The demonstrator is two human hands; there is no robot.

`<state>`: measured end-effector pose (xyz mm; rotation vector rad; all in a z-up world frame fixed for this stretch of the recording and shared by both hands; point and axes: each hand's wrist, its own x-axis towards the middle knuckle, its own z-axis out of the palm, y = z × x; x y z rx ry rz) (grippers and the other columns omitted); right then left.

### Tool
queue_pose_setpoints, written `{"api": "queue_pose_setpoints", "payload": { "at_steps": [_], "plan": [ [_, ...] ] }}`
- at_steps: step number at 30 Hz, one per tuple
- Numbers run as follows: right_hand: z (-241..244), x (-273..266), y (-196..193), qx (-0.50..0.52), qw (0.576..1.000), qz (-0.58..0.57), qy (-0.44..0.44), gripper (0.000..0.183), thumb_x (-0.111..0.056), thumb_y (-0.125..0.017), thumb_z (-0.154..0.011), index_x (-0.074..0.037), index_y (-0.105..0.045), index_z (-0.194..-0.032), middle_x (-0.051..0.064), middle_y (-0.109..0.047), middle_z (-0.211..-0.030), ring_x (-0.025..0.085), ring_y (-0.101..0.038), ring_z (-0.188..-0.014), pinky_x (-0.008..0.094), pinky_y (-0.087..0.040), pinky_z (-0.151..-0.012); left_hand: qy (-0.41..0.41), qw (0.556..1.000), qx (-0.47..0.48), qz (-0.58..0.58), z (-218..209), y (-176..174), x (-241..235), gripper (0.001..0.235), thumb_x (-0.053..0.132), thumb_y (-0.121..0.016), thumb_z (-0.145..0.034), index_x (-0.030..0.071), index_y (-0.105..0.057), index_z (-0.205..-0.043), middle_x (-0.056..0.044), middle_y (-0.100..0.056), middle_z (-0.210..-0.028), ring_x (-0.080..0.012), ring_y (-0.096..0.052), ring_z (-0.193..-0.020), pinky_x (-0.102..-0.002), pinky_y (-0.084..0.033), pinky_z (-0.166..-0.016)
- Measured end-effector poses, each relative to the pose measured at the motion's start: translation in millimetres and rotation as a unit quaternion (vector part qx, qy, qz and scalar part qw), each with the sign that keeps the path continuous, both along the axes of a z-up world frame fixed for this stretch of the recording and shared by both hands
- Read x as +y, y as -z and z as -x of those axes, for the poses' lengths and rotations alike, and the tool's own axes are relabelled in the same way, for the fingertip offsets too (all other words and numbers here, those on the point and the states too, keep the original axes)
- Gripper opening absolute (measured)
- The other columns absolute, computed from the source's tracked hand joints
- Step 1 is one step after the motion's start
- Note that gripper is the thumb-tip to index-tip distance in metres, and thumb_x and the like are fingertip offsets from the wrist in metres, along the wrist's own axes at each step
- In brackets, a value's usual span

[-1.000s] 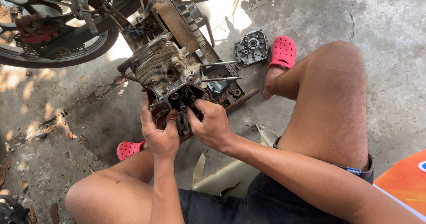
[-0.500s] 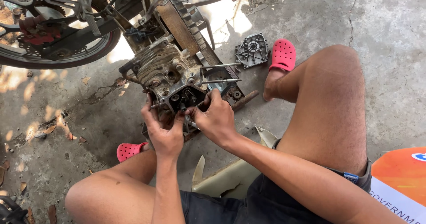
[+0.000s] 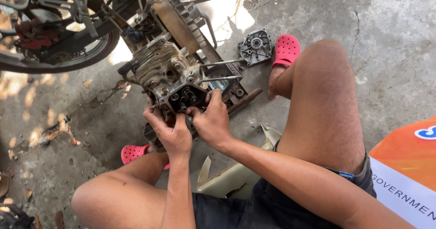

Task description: Disassembling and repairing a motorcycle engine using hands and a wrench

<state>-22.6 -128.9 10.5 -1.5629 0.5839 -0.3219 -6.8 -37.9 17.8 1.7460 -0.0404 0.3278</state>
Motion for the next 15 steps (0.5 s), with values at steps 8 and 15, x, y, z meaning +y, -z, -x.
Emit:
{"api": "queue_pose_setpoints", "payload": {
  "at_steps": [8, 15],
  "plan": [
    [17.9, -13.7, -8.3, -0.023, 0.981, 0.174, -0.081, 0.033, -0.031, -0.083, -0.087, -0.009, -0.059, -0.092, 0.016, -0.073, -0.073, 0.04, -0.075, -0.068, 0.047, -0.057, -0.055, 0.03, 0.998, 0.016, -0.049, 0.8, 11.8, 21.4, 0.063, -0.004, -0.069, -0.084, 0.004, -0.04, -0.14, -0.018, -0.061, -0.13, -0.0252, -0.065, -0.11, -0.043, -0.054, -0.097],
    [15.1, -13.2, -9.9, -0.168, 0.948, 0.269, -0.023, 0.02, -0.029, -0.084, -0.082, -0.017, -0.069, -0.074, 0.001, -0.066, -0.065, 0.023, -0.071, -0.061, 0.031, -0.055, -0.049, 0.045, 0.996, 0.001, -0.074, -3.7, 20.8, 24.4, 0.067, -0.003, -0.071, -0.088, 0.003, -0.035, -0.143, -0.022, -0.051, -0.147, -0.0323, -0.063, -0.119, -0.046, -0.054, -0.1]
  ]
}}
